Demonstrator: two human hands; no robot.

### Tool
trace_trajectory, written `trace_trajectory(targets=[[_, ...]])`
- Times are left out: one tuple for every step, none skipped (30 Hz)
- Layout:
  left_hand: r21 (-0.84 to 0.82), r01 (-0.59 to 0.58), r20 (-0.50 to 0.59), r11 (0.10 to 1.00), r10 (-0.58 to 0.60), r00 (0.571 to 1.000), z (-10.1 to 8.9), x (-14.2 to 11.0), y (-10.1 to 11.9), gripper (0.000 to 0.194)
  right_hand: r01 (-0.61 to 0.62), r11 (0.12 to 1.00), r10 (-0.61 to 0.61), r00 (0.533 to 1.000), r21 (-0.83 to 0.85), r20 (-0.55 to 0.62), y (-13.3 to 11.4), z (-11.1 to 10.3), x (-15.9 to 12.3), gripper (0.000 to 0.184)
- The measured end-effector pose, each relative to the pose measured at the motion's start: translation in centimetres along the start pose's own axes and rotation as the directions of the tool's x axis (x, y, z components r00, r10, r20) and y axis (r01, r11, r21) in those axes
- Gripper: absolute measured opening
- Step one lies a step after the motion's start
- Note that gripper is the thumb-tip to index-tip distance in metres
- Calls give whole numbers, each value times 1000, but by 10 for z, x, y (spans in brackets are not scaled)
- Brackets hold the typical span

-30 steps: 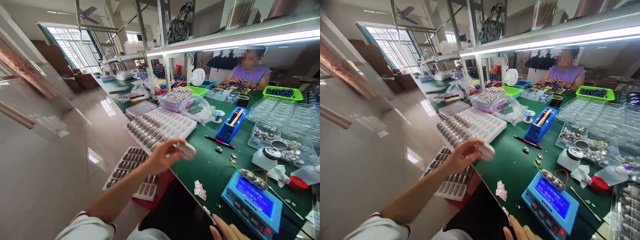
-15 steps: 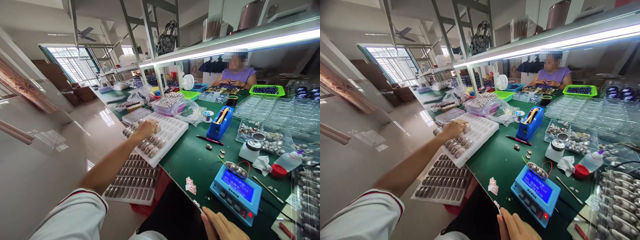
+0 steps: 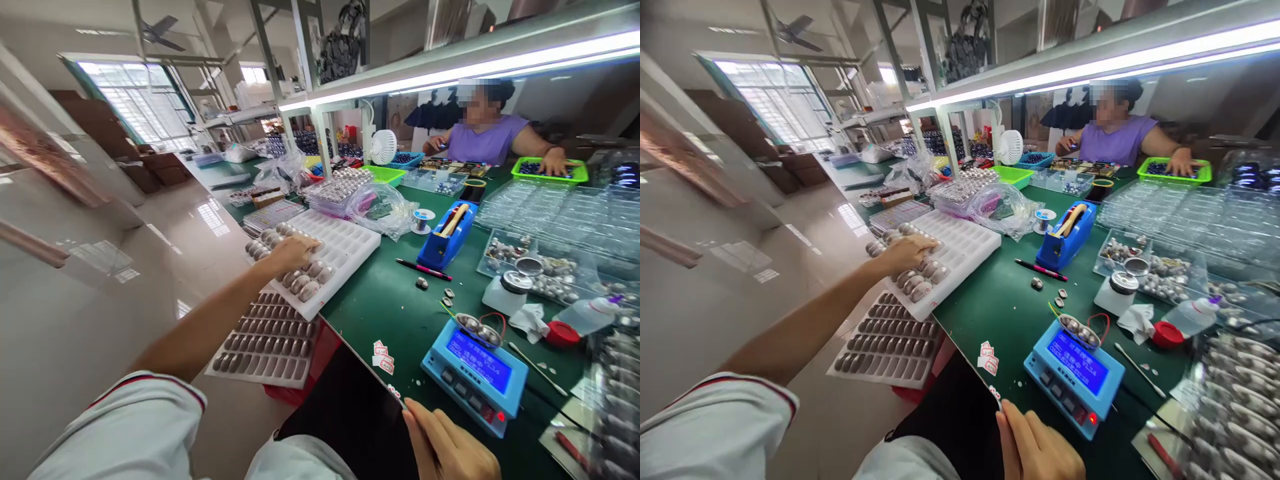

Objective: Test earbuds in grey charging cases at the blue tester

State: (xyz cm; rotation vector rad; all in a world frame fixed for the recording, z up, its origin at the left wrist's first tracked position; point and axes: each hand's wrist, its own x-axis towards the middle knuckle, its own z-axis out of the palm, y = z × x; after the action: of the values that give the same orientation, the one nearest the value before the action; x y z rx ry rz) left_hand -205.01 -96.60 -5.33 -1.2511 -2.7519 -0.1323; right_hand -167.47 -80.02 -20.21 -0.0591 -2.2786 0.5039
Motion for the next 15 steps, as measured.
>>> trace_trajectory(targets=[[-12,-32,-17,999,32,999,-1,-6,10,45,-7,1000,7,1000,22,16,-2,-2,2,16],[-29,-76,-40,997,75,996,-1,-14,23,45,-15,999,14,999,40,29,-5,-5,4,16],[-50,-130,-71,990,126,989,0,-23,38,45,-27,998,25,999,53,39,-8,-7,6,16],[-89,-224,-152,971,209,966,2,-33,54,43,-44,997,41,998,62,49,-11,-8,8,16],[-134,-313,-213,940,281,936,5,-44,69,41,-65,996,61,996,68,61,-13,-10,10,16],[-179,-408,-257,895,358,898,9,-55,85,39,-88,994,83,994,71,73,-16,-11,13,18],[-236,-488,-261,841,429,865,15,-65,99,40,-115,991,109,990,69,86,-18,-12,15,19],[-293,-554,-264,780,490,830,22,-74,111,41,-141,988,134,986,65,98,-20,-13,17,20],[-343,-590,-264,731,528,807,30,-80,123,42,-166,984,159,981,61,113,-22,-13,18,22],[-391,-606,-266,693,545,795,39,-85,134,42,-185,981,177,976,56,124,-24,-14,19,23],[-435,-607,-268,665,548,793,47,-87,144,42,-202,978,194,972,52,132,-25,-14,20,24],[-476,-597,-269,646,539,798,54,-87,153,40,-215,975,206,968,49,140,-26,-15,20,25],[-515,-584,-272,628,526,806,59,-85,162,38,-224,973,215,966,49,145,-26,-15,20,26],[-553,-568,-273,610,511,815,62,-81,170,36,-232,971,222,964,50,147,-27,-16,20,25],[-587,-556,-278,589,498,821,63,-75,178,35,-241,969,231,961,52,150,-27,-16,19,24]])
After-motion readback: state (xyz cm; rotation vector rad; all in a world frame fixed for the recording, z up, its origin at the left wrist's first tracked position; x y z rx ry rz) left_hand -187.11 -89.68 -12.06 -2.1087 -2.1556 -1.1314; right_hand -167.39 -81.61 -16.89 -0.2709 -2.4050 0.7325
